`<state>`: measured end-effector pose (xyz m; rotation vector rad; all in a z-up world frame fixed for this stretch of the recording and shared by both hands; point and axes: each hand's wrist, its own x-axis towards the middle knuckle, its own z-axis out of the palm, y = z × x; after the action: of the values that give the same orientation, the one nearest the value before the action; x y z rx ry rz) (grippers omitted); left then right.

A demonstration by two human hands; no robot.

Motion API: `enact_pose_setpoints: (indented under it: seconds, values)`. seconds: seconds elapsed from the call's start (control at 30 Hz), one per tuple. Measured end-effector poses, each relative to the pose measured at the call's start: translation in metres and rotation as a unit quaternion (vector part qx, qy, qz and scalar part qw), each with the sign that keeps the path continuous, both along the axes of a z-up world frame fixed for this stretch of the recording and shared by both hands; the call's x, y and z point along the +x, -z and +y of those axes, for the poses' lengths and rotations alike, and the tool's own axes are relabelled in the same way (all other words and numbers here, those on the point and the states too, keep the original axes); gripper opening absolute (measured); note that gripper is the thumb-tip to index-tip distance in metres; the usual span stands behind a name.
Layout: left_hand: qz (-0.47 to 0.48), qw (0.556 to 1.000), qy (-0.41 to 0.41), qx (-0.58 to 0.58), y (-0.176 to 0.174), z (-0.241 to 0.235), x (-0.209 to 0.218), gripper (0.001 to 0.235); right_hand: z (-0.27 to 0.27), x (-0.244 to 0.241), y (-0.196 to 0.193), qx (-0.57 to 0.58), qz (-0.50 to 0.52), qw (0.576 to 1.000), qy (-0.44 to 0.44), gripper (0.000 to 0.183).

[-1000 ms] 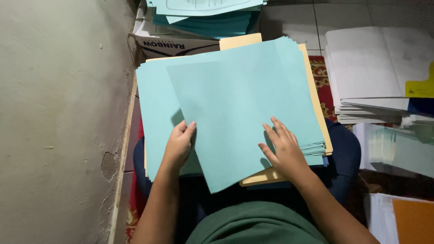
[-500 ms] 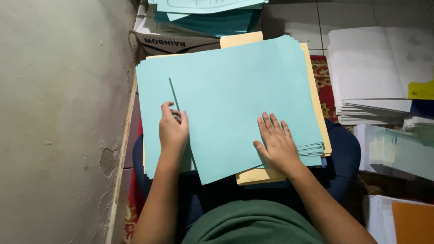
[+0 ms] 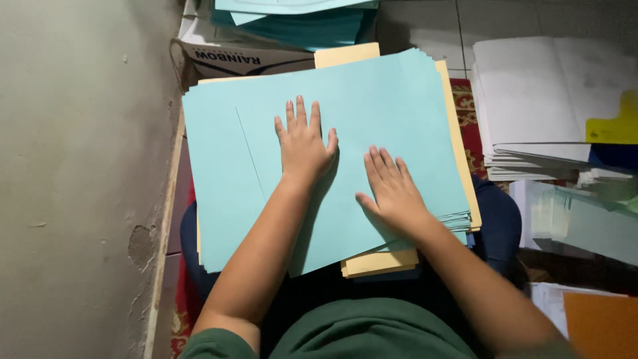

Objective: Organizing and smoothing a stack of light blue paper folders on the floor

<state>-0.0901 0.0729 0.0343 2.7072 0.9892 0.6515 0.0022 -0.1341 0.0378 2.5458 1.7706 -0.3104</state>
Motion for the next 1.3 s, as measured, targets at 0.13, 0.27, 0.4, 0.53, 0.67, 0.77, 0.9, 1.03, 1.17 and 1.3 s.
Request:
enact_pose_setpoints:
  seconds: [0.13, 0.27, 0.4, 0.53, 0.67, 0.77, 0.9, 1.03, 1.17, 1.3]
  values:
    - [0.010, 1.000, -0.010, 0.014, 0.015, 0.006, 0.007, 0.070, 0.077, 0.048, 0.024, 0.093, -0.032, 0.995, -0.032, 0.081]
    - [0.019, 1.000, -0.016, -0.009, 0.016, 0.009, 0.010, 0.071, 0.162, 0.093, 0.038, 0.147, -0.044, 0.987, -0.050, 0.072]
    - [0.079, 0.995, -0.044, -0.035, 0.009, 0.010, 0.017, 0.072, 0.195, 0.088, 0.006, 0.081, 0.024, 0.996, -0.007, 0.068]
    - [0.084, 0.993, -0.058, -0.064, 0.010, 0.023, 0.012, 0.074, 0.168, 0.075, 0.009, 0.094, 0.019, 0.995, -0.005, 0.070]
    - [0.057, 0.988, -0.144, -0.014, 0.020, 0.072, -0.018, 0.069, 0.119, 0.059, 0.022, 0.106, -0.035, 0.994, 0.003, 0.075]
    - [0.091, 0.983, -0.153, -0.035, 0.011, 0.077, -0.051, 0.068, 0.079, 0.042, 0.019, 0.093, -0.036, 0.995, 0.007, 0.075]
    - [0.079, 0.991, -0.069, 0.080, 0.025, 0.024, -0.103, 0.067, 0.040, 0.028, 0.023, 0.090, -0.051, 0.995, -0.002, 0.074]
    - [0.079, 0.996, -0.010, 0.048, 0.025, -0.077, -0.161, 0.066, 0.023, 0.018, 0.021, 0.075, -0.041, 0.996, 0.002, 0.077]
    - [0.100, 0.995, 0.006, 0.009, 0.030, -0.098, -0.181, 0.071, 0.021, 0.018, 0.023, 0.079, -0.037, 0.996, 0.002, 0.078]
    - [0.173, 0.982, -0.042, -0.063, 0.020, -0.032, -0.147, 0.081, 0.033, 0.025, 0.019, 0.076, -0.028, 0.997, -0.011, 0.080]
